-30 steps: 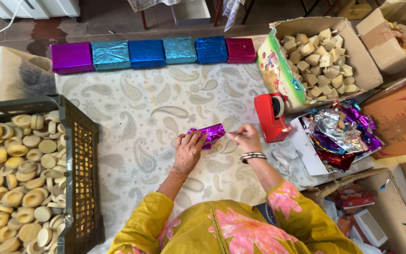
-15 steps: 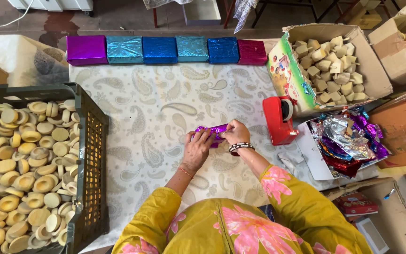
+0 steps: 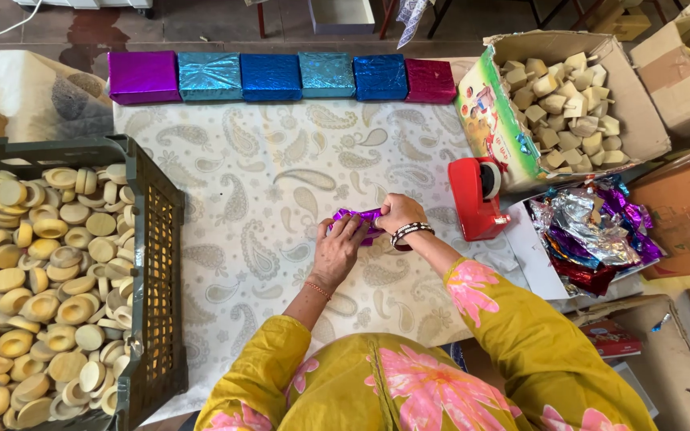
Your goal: Wrapping small beige blocks into shiny purple and blue foil paper at a workbench.
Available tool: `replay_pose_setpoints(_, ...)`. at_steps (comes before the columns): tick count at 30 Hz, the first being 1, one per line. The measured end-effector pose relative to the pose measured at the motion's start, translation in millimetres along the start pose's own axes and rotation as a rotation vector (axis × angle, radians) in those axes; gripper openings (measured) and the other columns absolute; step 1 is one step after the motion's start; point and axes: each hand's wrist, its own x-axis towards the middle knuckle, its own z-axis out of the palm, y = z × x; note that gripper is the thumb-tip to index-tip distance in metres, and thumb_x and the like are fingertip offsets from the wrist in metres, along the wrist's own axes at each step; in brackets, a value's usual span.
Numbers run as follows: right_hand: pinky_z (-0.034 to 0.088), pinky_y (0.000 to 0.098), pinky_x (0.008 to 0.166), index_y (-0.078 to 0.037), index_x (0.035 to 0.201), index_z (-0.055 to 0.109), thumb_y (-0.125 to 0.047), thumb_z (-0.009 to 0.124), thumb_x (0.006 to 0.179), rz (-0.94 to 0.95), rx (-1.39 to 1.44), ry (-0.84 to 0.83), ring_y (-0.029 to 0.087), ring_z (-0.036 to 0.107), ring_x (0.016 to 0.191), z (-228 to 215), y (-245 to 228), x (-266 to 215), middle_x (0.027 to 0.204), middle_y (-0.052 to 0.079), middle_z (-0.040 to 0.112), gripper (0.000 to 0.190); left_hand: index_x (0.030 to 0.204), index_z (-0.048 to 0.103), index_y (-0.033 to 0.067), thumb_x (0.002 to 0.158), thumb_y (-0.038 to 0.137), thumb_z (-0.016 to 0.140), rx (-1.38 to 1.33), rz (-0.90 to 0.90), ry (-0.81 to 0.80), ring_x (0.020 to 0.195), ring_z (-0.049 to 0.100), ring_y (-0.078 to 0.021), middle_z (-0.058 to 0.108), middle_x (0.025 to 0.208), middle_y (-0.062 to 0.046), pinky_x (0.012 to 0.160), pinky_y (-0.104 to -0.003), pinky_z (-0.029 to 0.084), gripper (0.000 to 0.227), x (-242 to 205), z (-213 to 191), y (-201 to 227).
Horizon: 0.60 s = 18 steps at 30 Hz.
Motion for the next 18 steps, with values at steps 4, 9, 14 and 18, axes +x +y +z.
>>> replay_pose_setpoints(4, 0.055, 0.0407, 0.076, -0.011, 0.087, 0.070, -0.024, 0.082, 0.070, -0.015, -0.090, -0.044, 0.029, 0.071, 0.085, -5, 7, 1, 0.088, 0.009, 0.074, 0.024, 0.130, 0.068, 0.0091, 0.086, 0.008, 0.063, -0.030, -0.003, -0.004, 0.124, 0.058, -0.0220, 0.064, 0.133, -0.007, 0.103, -0.046, 0.039, 0.044, 3, -4, 0)
replay_pose_setpoints(9, 0.056, 0.0366, 0.074, -0.014, 0.092, 0.067, -0.021, 0.074, 0.076, 0.168, 0.015, -0.192, 0.021, 0.076, 0.080, -17, 2, -18, 0.079, 0.002, 0.078, 0.019, 0.127, 0.069, 0.0099, 0.084, 0.007, 0.064, -0.028, -0.008, 0.007, 0.123, 0.058, -0.0213, 0.065, 0.131, -0.006, 0.103, -0.046, 0.039, 0.043, 1, 1, -1)
replay_pose_setpoints(14, 0.055, 0.0390, 0.072, -0.015, 0.092, 0.067, -0.022, 0.078, 0.075, 0.095, 0.024, -0.026, 0.021, 0.073, 0.081, -3, 10, -29, 0.081, 0.000, 0.076, 0.022, 0.126, 0.069, 0.0104, 0.084, 0.006, 0.065, -0.028, -0.007, 0.020, 0.122, 0.059, -0.0212, 0.066, 0.130, -0.006, 0.103, -0.046, 0.040, 0.043, 2, 1, -1)
replay_pose_setpoints(18, 0.055, 0.0396, 0.072, -0.015, 0.094, 0.066, -0.024, 0.084, 0.073, 0.057, 0.071, 0.021, 0.023, 0.072, 0.081, -3, 11, -40, 0.084, 0.002, 0.076, 0.029, 0.126, 0.069, 0.0104, 0.083, 0.005, 0.065, -0.027, -0.008, 0.027, 0.121, 0.060, -0.0211, 0.066, 0.129, -0.006, 0.103, -0.046, 0.040, 0.043, 4, 0, -1)
